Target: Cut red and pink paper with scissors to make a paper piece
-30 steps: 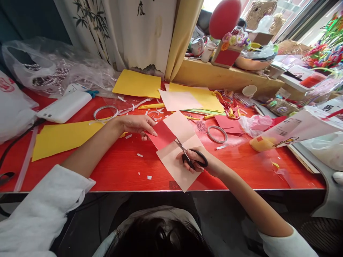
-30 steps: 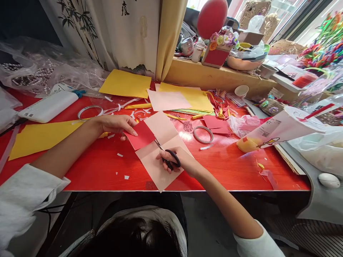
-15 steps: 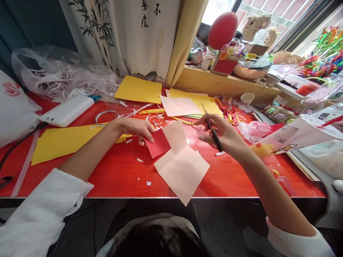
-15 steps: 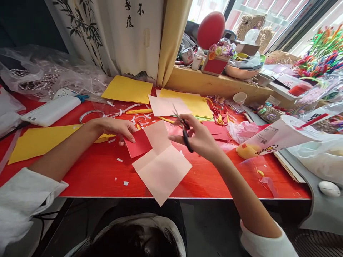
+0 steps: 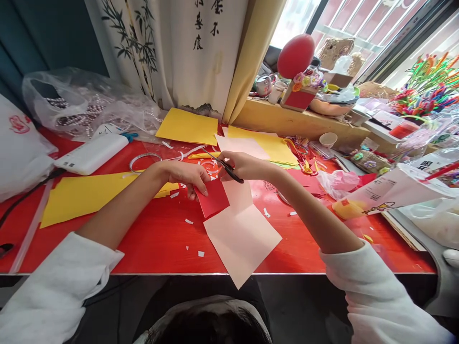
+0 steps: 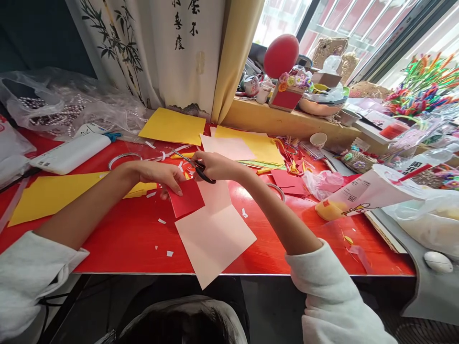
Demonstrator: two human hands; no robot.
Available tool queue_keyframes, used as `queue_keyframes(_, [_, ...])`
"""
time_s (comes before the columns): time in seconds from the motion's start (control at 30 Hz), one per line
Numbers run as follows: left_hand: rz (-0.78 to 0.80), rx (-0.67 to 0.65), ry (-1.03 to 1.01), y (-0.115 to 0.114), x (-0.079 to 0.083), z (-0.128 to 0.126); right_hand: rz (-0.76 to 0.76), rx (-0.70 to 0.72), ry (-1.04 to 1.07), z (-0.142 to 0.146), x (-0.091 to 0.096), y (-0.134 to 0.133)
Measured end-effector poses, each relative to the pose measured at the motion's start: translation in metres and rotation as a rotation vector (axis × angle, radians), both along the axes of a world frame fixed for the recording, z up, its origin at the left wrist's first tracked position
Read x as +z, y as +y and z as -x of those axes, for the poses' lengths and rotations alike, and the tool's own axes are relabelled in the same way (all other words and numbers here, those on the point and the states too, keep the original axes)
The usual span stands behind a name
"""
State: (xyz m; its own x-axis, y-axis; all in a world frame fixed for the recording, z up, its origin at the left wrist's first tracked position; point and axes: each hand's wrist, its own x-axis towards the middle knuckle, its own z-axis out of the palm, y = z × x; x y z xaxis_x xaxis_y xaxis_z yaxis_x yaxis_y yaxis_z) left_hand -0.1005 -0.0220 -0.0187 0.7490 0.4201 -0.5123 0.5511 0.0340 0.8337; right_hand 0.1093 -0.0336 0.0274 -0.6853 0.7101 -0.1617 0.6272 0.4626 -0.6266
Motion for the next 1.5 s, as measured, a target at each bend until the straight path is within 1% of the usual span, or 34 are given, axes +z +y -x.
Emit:
queue_keyframes(0.17, [-0.008, -0.002, 0.013, -0.002, 0.003, -0.001, 0.037, -0.05, 0.016, 0.004, -0.004, 0.002])
queue_keyframes(0.37, [-0.022, -0.005, 0.011, -0.003, 0.004, -0.002, 0.037, -0.025, 0.033, 0.005, -0.013, 0.004])
queue_keyframes(0.47, [-0.048, 0.027, 0.04, -0.004, 0.004, -0.003, 0.019, -0.031, 0.048, 0.005, -0.015, 0.004])
queue_keyframes(0.63, [-0.173, 0.144, 0.039, -0.001, 0.003, -0.001, 0.088, -0.069, 0.127, -0.003, -0.015, 0.008])
queue_keyframes(0.77, [-0.244, 0.254, -0.021, -0.002, 0.001, 0.0, 0.113, -0.129, 0.202, -0.014, -0.014, 0.014])
queue_keyframes(0.93, [-0.25, 0.461, -0.212, -0.012, -0.003, -0.006, 0.133, -0.206, 0.28, -0.025, -0.001, 0.01])
queue_keyframes(1.0, [-0.229, 0.558, -0.307, -0.018, -0.005, -0.012, 0.113, -0.247, 0.309, -0.029, 0.004, 0.008])
queue_keyframes(1.07, [-0.177, 0.613, -0.376, -0.022, -0.007, -0.018, 0.089, -0.278, 0.352, -0.034, 0.007, 0.009])
queue_keyframes(1.17, [-0.135, 0.61, -0.425, -0.027, -0.007, -0.025, 0.089, -0.307, 0.414, -0.043, 0.007, 0.013])
queue_keyframes(1.23, [-0.152, 0.589, -0.435, -0.028, -0.008, -0.028, 0.108, -0.318, 0.433, -0.048, 0.006, 0.014])
queue_keyframes(1.33, [-0.181, 0.573, -0.428, -0.028, -0.008, -0.029, 0.105, -0.332, 0.426, -0.05, 0.006, 0.013])
queue_keyframes(1.5, [-0.177, 0.562, -0.399, -0.029, -0.007, -0.027, 0.085, -0.358, 0.387, -0.048, 0.008, 0.009])
